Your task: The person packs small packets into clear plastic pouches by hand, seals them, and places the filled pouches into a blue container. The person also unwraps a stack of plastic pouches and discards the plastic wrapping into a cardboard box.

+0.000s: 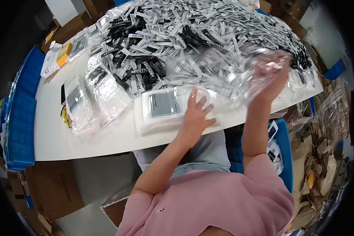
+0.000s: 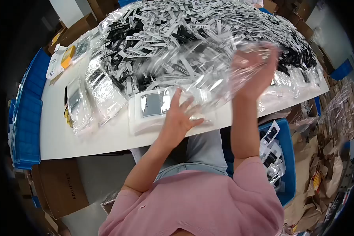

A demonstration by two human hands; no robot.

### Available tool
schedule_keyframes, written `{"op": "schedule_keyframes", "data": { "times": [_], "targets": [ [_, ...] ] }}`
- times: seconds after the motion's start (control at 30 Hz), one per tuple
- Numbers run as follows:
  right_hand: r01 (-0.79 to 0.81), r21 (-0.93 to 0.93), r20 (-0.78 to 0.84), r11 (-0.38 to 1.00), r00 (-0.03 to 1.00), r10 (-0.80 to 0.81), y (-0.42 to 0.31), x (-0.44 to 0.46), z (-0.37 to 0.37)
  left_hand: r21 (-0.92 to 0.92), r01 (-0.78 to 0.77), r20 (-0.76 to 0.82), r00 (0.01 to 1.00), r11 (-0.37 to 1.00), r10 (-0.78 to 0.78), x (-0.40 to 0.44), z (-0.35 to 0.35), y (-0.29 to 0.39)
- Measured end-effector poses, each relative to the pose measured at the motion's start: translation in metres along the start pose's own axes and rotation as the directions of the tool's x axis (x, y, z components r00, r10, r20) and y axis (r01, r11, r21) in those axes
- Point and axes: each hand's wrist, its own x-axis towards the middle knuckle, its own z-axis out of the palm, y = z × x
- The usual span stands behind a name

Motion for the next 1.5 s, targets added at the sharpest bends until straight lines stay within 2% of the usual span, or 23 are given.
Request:
{"op": "schedule_keyframes", "data": {
  "times": [0.07,0.1,0.13,0.2,0.27,0.3,0.37,0.43,0.47,0.53,0.63,0.7,0.77,0.83,0.97,1.0,1.07,1.1,1.2,1.27,1.3,1.4,1.5],
  "targets": [
    [-0.503,-0.013,0.458,0.864,0.765,0.452,0.051,-0.063,-0.005,-0.158,-0.16,-0.015,0.987,0.974,0.159,0.007,-0.006,0.031],
    [-0.354,-0.395,0.668,0.848,0.523,0.53,0.063,-0.083,-0.012,-0.297,-0.302,-0.047,0.952,0.906,0.301,0.007,-0.014,0.049],
    [-0.056,-0.652,0.732,0.756,0.212,0.647,0.072,-0.1,-0.018,-0.092,-0.473,-0.143,0.877,0.876,0.458,0.005,-0.024,0.068],
    [0.666,-0.176,0.981,0.725,0.176,0.076,0.091,-0.116,-0.027,0.128,-0.694,-0.223,0.676,0.709,0.702,-0.006,-0.052,0.096],
    [0.776,-0.115,0.957,0.62,0.255,-0.142,0.102,-0.131,-0.005,0.261,-0.612,-0.161,0.735,0.746,0.659,-0.029,-0.081,0.102],
    [0.761,-0.167,0.941,0.627,0.312,-0.128,0.107,-0.144,0.002,0.881,-0.385,0.108,0.728,0.274,0.677,-0.033,-0.097,0.089],
    [0.685,-0.132,0.989,0.717,0.139,0.05,0.12,-0.158,-0.001,0.452,-0.26,-0.028,0.952,0.853,0.305,-0.05,-0.094,0.072],
    [0.563,-0.057,0.99,0.825,-0.077,0.121,0.125,-0.166,-0.003,-0.117,-0.567,-0.111,0.824,0.816,0.556,-0.084,-0.093,0.045],
    [0.591,-0.02,0.998,0.806,-0.037,0.052,0.134,-0.167,-0.004,-0.139,-0.427,-0.034,0.904,0.893,0.427,-0.085,-0.139,0.031],
    [0.693,-0.009,0.993,0.721,0.093,-0.077,0.149,-0.171,-0.002,-0.651,-0.205,0.085,0.937,0.731,0.339,-0.094,-0.152,0.032],
    [0.79,0.017,0.978,0.613,0.116,-0.176,0.159,-0.194,0.011,-0.625,-0.422,-0.007,0.845,0.657,0.535,-0.122,-0.146,0.013],
    [0.573,0.282,0.93,0.769,-0.36,-0.073,0.158,-0.231,0.009,-0.621,-0.542,-0.131,0.784,0.566,0.607,-0.128,-0.144,0.015],
    [0.483,0.124,0.901,0.867,-0.42,0.105,0.154,-0.264,-0.005,-0.582,-0.698,-0.256,0.643,0.416,0.721,-0.138,-0.155,0.037],
    [0.077,-0.312,0.915,0.947,-0.243,0.322,0.153,-0.286,-0.005,-0.464,-0.759,-0.386,0.638,0.457,0.666,-0.152,-0.164,0.043],
    [0.523,0.014,0.878,0.852,-0.414,0.24,0.162,-0.291,-0.011,-0.117,-0.853,-0.642,0.456,0.509,0.617,-0.177,-0.169,0.054],
    [0.538,0.013,0.932,0.843,-0.313,0.185,0.167,-0.294,-0.015,-0.002,-0.896,-0.715,0.313,0.445,0.626,-0.179,-0.17,0.058],
    [0.422,0.008,0.957,0.907,-0.268,0.116,0.168,-0.302,-0.017,-0.035,-0.914,-0.699,0.312,0.405,0.643,-0.172,-0.177,0.051],
    [0.492,0.118,0.912,0.863,-0.397,0.101,0.165,-0.307,-0.015,-0.018,-0.862,-0.686,0.38,0.507,0.621,-0.175,-0.167,0.049],
    [0.409,0.259,0.906,0.875,-0.417,-0.073,0.183,-0.287,-0.023,-0.157,-0.863,-0.4,0.5,0.48,0.768,-0.165,-0.171,0.026],
    [0.443,-0.038,0.981,0.896,-0.153,0.117,0.185,-0.279,-0.017,-0.466,-0.77,-0.34,0.611,0.437,0.715,-0.182,-0.148,0.034],
    [0.399,-0.286,0.95,0.871,-0.003,0.313,0.183,-0.274,-0.017,-0.381,-0.774,-0.279,0.618,0.506,0.735,-0.184,-0.147,0.028],
    [0.574,0.216,0.868,0.79,-0.484,0.114,0.171,-0.288,-0.013,-0.171,-0.86,-0.53,0.491,0.48,0.691,-0.166,-0.151,0.013],
    [0.28,-0.143,0.794,0.949,-0.54,0.279,0.147,-0.304,-0.032,-0.166,-0.855,-0.617,0.479,0.492,0.624,-0.196,-0.157,0.003]
  ]
}}
